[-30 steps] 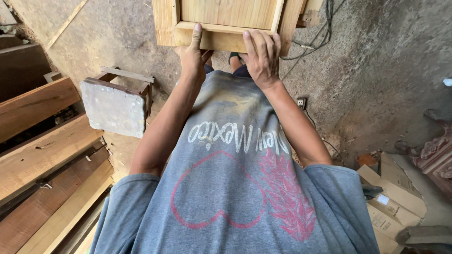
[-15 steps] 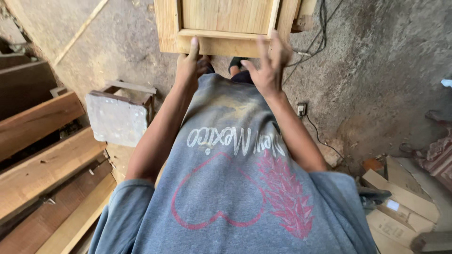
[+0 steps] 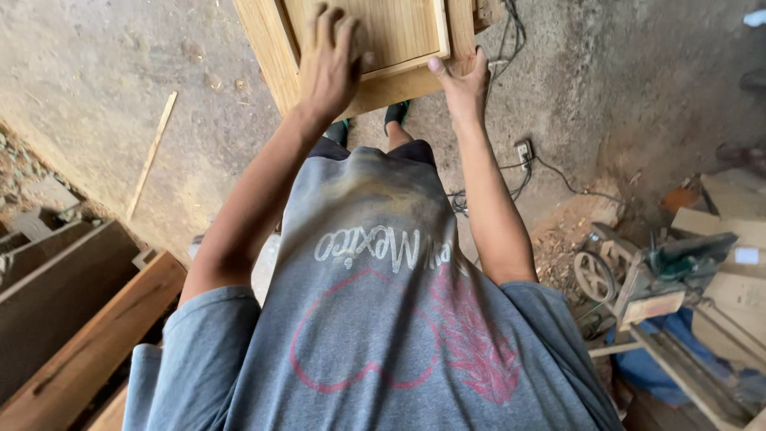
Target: The person assembles a wooden cabinet by hammering nails into the frame and attaching a wooden strip. They use a hammer and a knife to apply pink paste to the strip before securing it to the cabinet.
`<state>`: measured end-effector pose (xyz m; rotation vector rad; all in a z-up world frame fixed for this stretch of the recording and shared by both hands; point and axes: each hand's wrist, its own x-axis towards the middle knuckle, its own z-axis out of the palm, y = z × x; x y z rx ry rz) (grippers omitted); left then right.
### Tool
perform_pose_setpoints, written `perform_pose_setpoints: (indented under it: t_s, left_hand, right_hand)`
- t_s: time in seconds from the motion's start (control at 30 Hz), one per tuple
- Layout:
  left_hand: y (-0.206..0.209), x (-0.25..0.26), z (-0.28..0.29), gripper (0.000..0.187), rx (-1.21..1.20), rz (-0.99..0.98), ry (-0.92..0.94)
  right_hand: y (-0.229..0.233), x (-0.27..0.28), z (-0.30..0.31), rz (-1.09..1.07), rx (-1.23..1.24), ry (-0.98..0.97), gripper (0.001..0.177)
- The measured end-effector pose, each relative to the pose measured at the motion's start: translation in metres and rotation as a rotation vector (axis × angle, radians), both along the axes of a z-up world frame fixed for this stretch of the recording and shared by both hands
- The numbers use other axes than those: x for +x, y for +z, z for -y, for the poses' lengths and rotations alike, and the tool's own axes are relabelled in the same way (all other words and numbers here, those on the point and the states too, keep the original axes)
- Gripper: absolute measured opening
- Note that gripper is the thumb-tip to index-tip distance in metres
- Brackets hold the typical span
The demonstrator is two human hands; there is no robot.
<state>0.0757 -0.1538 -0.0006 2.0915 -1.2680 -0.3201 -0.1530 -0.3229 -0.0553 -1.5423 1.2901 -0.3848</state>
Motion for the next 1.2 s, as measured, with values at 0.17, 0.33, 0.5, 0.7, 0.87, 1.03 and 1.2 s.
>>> perform_pose_setpoints:
  t_s: [0.17, 0.33, 0.5, 0.7, 0.87, 1.03, 1.2]
  left_hand:
    - [-0.021, -0.006, 0.031, 0.064, 0.109, -0.05, -0.021]
    - [-0.029, -0.013, 0.036, 0.063, 0.276, -0.033, -0.039]
    - [-0.041, -0.011, 0.044, 0.064, 0.368, -0.025, -0.057]
    - [-0.042, -0.016, 0.036, 0.066, 0.372, 0.015, -0.072]
    - [-0.042, -0.015, 0.034, 0.067, 0.223, 0.095, -0.059]
    - [-0.023, -0.02, 0.002, 0.066, -0.017, 0.061, -0.099]
    - [0.03, -0.099, -0.053, 0.07, -0.098, -0.157, -0.4]
  right_hand:
    - [0.002, 0.009, 0.003, 0.065, -0.003, -0.015, 0.104]
    - [0.014, 0.011, 0.002, -0.09, 0.014, 0.014, 0.098]
    - [0.014, 0.012, 0.012, -0.233, -0.002, 0.046, 0.099]
    - [0.01, 0.013, 0.008, -0.325, 0.005, 0.013, 0.095]
    - [0.031, 0.007, -0.008, -0.103, 0.006, -0.047, 0.112]
    - [0.046, -0.074, -0.061, 0.094, -0.028, -0.311, 0.105]
    - [0.033, -0.217, -0.18, -0.361, -0.165, -0.45, 0.092]
